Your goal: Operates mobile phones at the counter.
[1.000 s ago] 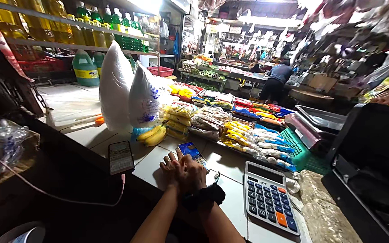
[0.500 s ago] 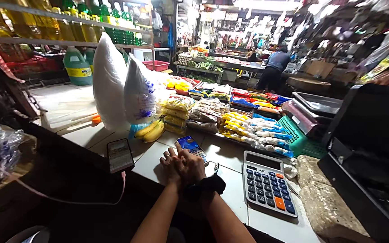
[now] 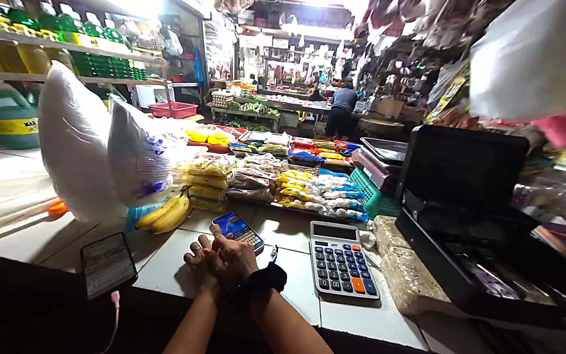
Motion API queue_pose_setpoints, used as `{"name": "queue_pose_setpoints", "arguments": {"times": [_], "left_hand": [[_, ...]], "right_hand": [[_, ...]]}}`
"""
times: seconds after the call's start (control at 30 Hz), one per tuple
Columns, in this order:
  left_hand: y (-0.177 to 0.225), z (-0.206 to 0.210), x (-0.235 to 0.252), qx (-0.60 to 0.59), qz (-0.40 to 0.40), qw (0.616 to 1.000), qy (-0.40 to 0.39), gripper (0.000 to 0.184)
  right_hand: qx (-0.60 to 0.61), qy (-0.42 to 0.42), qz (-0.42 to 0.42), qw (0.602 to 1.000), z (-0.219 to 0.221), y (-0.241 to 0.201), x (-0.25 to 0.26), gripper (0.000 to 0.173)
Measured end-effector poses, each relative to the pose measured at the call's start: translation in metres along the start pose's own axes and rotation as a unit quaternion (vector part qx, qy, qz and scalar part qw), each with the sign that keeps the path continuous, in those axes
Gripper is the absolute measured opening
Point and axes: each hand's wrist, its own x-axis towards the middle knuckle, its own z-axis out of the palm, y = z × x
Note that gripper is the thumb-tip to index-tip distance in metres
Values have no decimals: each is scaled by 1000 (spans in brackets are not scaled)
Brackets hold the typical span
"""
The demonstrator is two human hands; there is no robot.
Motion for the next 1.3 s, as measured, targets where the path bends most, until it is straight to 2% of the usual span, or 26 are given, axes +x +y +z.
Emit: {"name": "queue_pose_setpoints", "arguments": {"times": [0.13, 0.23, 0.33, 0.53, 0.73, 0.83, 0.93, 1.07, 1.13, 1.3], "left_hand": [[-1, 1, 1, -5, 4, 1000, 21, 51], [3, -5, 1, 12, -3, 1000, -8, 50], [3, 0, 3, 43, -2, 999, -14, 50], [0, 2, 3, 7, -6, 1000, 1, 52], [3, 1, 5, 22, -14, 999, -19, 51], [3, -3, 1, 23, -11, 999, -26, 53], [1, 1, 2, 10, 3, 1000, 3, 55], [1, 5, 6, 7, -7, 1000, 1, 49], [4, -4, 3, 21, -11, 999, -32, 50], [6, -6, 5, 27, -17, 999, -40, 54]], "right_hand": [[1, 8, -14, 1000, 3, 3, 1, 38], [-14, -40, 45, 998, -3, -3, 2, 44], [-19, -43, 56, 997, -5, -5, 3, 42], [-1, -18, -2, 1000, -2, 1, 1, 40], [-11, -10, 37, 999, -2, -2, 1, 44], [-1, 12, -1, 1000, -2, -1, -1, 37], [2, 39, -34, 999, 3, 5, -2, 39], [-8, 49, 32, 998, 2, -1, -2, 45], [-12, 68, 59, 996, -1, -5, -3, 48], [-15, 68, 79, 995, -4, -8, -4, 46]]}}
